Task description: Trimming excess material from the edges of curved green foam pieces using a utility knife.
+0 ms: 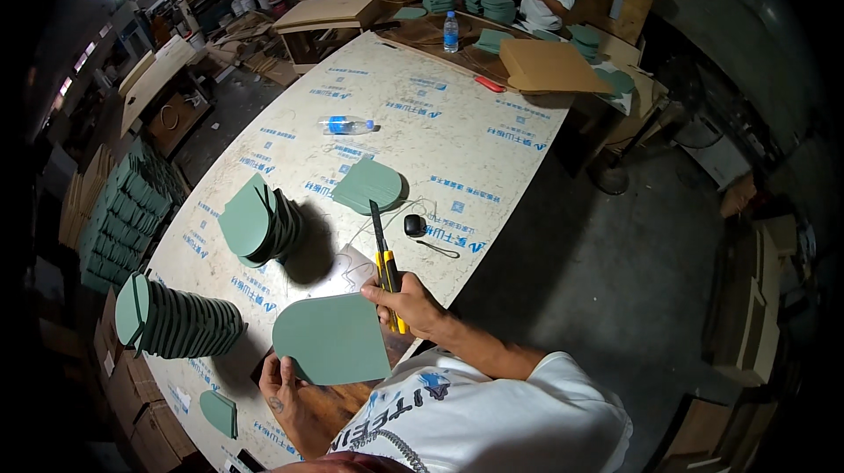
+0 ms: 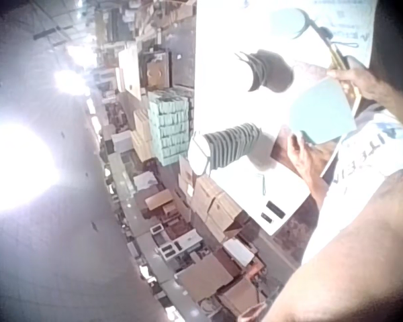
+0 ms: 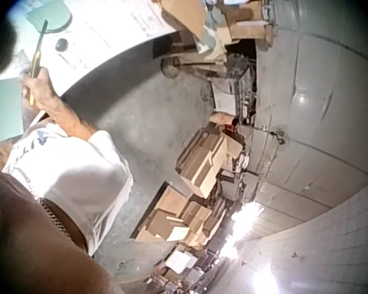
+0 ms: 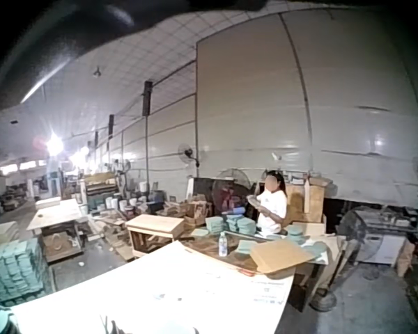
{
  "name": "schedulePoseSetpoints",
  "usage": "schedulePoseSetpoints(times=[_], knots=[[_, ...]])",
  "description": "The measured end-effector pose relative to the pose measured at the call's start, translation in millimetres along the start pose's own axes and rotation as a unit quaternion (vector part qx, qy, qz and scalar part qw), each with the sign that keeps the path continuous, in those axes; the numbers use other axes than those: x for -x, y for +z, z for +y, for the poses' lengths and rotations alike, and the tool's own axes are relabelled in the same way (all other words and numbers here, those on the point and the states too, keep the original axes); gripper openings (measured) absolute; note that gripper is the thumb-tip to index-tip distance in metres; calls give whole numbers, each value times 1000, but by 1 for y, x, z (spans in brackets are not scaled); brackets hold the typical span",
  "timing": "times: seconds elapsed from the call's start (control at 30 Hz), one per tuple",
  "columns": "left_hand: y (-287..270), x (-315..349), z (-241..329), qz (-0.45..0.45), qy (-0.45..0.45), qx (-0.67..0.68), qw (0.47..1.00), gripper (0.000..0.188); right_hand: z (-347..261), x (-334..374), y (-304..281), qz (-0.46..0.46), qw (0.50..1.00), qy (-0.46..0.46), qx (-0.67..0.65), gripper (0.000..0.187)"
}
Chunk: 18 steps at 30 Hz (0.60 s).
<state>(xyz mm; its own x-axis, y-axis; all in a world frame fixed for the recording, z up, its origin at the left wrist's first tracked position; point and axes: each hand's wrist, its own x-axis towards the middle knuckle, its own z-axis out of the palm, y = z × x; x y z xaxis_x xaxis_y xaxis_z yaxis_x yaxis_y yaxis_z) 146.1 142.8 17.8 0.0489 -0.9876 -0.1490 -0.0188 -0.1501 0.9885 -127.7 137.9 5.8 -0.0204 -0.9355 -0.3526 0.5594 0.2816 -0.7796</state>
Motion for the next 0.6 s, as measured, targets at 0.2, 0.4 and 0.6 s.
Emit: schedulePoseSetpoints(times=[0.2, 0.4, 0.6], knots=[[-4, -2, -3, -1, 4, 6, 1000, 25, 3, -2, 1, -3, 1000, 2, -4, 18], [-1, 0, 3, 13, 6, -13, 1000, 26, 7, -3, 2, -8, 999, -23, -26, 18], [-15, 2, -2, 22, -24, 19, 999, 19, 8, -7, 15, 40, 998, 33, -35, 19]])
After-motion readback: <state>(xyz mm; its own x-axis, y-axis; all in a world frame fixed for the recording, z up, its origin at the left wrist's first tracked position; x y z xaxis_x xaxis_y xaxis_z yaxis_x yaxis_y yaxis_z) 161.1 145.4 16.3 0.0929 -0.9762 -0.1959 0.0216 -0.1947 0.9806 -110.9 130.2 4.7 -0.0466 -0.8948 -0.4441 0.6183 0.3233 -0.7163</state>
